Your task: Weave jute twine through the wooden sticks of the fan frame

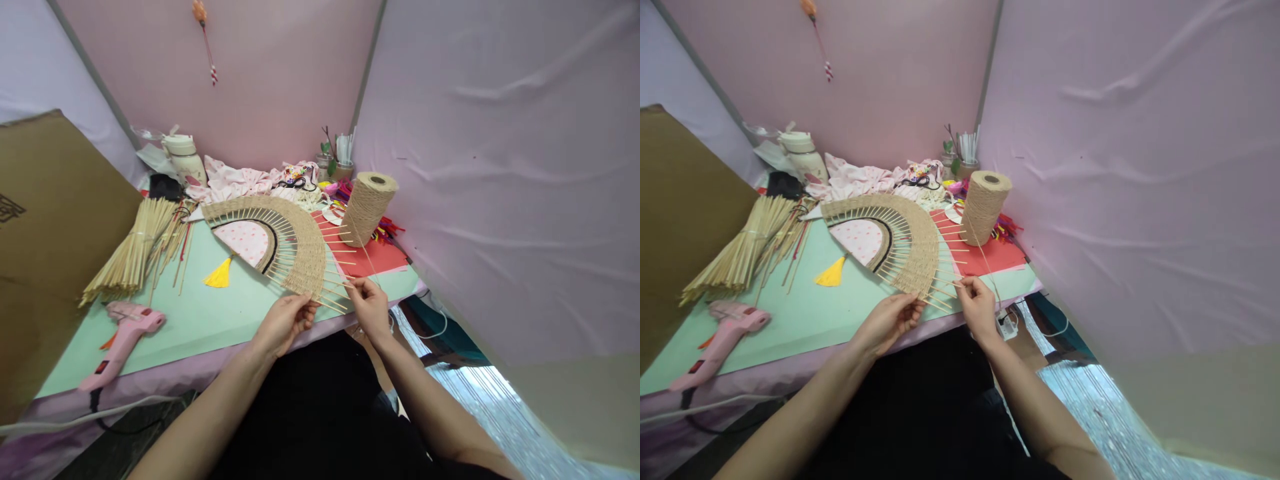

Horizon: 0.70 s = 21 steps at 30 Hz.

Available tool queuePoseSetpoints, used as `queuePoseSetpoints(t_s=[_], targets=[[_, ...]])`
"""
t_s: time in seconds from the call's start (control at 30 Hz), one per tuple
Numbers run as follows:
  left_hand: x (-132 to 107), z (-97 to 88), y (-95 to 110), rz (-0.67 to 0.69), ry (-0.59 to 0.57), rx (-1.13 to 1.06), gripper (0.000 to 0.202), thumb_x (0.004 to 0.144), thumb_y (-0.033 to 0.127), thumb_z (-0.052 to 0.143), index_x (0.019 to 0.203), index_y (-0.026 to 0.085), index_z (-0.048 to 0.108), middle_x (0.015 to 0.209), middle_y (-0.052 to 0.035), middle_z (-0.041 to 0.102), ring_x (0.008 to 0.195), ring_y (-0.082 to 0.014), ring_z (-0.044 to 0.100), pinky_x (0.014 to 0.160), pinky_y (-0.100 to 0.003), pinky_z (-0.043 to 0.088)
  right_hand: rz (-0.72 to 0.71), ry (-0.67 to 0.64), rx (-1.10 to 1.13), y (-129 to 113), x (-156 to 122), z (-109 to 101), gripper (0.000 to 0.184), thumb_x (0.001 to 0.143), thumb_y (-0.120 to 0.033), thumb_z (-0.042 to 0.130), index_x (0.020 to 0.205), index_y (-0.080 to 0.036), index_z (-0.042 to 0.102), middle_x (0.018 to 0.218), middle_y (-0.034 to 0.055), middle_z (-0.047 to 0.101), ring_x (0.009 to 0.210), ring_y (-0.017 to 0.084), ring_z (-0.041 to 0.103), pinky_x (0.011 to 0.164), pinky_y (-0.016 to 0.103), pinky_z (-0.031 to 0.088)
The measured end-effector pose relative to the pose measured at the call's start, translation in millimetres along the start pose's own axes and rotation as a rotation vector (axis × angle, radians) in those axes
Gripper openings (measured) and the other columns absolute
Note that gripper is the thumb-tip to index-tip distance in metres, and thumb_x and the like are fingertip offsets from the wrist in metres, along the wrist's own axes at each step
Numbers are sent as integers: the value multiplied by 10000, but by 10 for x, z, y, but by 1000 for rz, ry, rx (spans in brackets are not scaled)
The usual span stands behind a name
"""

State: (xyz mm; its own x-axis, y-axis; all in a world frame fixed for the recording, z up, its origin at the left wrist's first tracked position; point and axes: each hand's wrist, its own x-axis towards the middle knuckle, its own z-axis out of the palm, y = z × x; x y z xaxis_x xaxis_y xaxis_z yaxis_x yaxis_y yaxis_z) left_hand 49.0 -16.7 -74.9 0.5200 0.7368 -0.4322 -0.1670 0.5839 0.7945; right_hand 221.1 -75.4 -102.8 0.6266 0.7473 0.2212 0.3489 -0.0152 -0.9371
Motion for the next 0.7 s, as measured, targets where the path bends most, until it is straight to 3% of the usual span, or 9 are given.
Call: queuePoseSetpoints(t_s=[0.2,0.37,0.53,0.7], targets=[[5,15,-13,20,21,-63,372,606,395,836,657,114,597,595,4,581,522,-57,497,480,-169,403,25,-175,-29,-21,-40,-188,274,781,-417,654,659,-183,580,530,-61,367,519,98,309,525,245,268],[-10,44,-21,19,24,-69,396,571,398,853,641,118,581,570,21,556,513,-51,476,476,-171,393,64,-295,93,-96,-98,-431,298,763,-433,689,652,-178,582,539,-55,405,516,91,341,524,238,287],[-7,32,-25,-3,18,-57,365,606,372,842,654,114,588,591,12,569,526,-53,491,496,-175,410,119,-313,171,-249,-172,-448,322,733,-474,702,653,-186,581,520,-45,454,486,96,380,495,238,316],[4,23,-29,-15,37,-80,324,647,322,824,644,117,573,586,10,567,521,-53,495,492,-173,412,103,-433,61,-323,-201,-467,301,719,-433,692,612,-184,560,514,-37,467,487,93,377,475,231,285]])
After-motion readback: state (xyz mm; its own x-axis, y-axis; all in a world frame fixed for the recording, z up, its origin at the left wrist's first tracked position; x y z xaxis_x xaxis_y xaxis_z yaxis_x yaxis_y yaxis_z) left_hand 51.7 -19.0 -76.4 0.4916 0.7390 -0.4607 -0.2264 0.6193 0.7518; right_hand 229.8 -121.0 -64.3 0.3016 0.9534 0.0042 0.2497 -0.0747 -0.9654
